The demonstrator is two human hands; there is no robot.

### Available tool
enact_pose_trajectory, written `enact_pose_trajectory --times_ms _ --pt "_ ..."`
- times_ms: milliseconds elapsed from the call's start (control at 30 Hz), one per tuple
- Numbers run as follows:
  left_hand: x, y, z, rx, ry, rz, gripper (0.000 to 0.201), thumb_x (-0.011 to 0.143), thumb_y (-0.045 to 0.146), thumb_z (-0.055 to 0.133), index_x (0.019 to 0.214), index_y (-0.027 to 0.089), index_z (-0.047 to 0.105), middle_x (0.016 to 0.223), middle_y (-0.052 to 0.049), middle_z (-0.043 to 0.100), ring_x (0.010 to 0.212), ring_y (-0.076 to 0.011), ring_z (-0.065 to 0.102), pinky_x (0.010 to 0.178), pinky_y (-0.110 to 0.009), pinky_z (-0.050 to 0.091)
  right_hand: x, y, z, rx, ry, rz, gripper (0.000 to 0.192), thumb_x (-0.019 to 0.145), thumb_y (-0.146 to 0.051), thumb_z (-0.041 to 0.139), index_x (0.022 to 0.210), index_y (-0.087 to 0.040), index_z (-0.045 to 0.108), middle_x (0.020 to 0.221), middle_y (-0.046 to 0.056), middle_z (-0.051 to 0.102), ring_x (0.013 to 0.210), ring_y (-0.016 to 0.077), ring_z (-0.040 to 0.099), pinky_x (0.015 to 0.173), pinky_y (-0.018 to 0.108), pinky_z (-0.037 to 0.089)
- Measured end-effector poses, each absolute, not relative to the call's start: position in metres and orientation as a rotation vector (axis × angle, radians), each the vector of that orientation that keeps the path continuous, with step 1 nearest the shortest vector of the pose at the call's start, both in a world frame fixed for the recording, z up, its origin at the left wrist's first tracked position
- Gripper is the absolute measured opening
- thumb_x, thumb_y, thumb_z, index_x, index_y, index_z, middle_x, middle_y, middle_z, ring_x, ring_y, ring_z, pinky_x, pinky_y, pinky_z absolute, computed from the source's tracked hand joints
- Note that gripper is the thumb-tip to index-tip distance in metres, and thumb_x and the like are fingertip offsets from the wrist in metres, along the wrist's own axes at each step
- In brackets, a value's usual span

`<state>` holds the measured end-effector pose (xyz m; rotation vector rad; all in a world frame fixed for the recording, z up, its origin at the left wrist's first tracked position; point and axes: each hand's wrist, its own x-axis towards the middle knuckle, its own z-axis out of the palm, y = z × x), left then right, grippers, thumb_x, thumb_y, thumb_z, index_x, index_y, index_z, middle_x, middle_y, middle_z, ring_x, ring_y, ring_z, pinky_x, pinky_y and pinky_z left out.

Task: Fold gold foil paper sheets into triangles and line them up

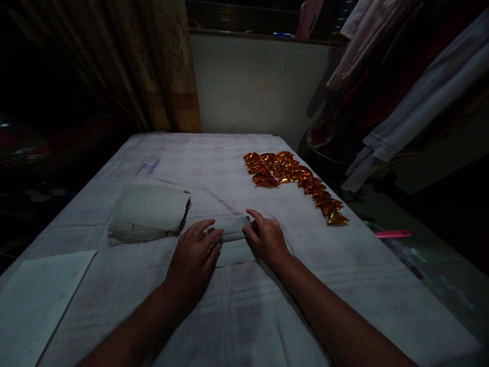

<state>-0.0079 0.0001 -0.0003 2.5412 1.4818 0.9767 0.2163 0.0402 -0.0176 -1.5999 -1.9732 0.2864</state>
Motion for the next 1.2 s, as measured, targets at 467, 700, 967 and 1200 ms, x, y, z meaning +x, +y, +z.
enact_pose_trajectory --times_ms 467,700,967,1200 --pt "-0.006 -0.009 -0.011 2.699 1.306 0.653 0.033 0.099 0.032 0.057 0.128 0.019 0.063 0.134 -0.011 0.068 0.123 -0.0300 0.063 0.109 -0.057 0.041 0.241 0.026 -0.007 -1.071 -2.146 0.329 0.022 0.092 -0.029 0.065 0.113 -0.024 0.070 0.118 0.010 0.071 0.110 0.0252 0.065 0.093 0.042 0.051" --pt "-0.007 -0.006 -0.007 2.655 1.295 0.620 0.042 0.094 0.042 0.064 0.130 0.020 0.062 0.133 -0.012 0.068 0.122 -0.0305 0.062 0.110 -0.057 0.038 0.241 0.013 0.012 -0.992 -2.540 0.454 0.042 0.082 -0.029 0.075 0.122 -0.019 0.065 0.140 0.014 0.062 0.133 0.0315 0.054 0.106 0.050 0.044" --pt "-0.008 -0.003 -0.006 2.663 1.290 0.623 0.045 0.092 0.041 0.066 0.129 0.018 0.059 0.129 -0.012 0.068 0.119 -0.0296 0.062 0.110 -0.056 0.038 0.229 0.013 0.001 -0.929 -2.534 0.116 0.030 0.083 -0.012 0.063 0.112 -0.015 0.065 0.122 0.015 0.071 0.113 0.0279 0.067 0.098 0.044 0.054" --pt "-0.008 0.000 -0.005 2.700 1.251 0.659 0.037 0.096 0.042 0.060 0.125 0.020 0.062 0.126 -0.011 0.070 0.115 -0.0290 0.065 0.109 -0.055 0.039 0.226 0.019 -0.012 -0.923 -2.412 0.033 0.022 0.092 -0.011 0.056 0.111 -0.018 0.065 0.114 0.012 0.075 0.105 0.0242 0.070 0.088 0.038 0.056"
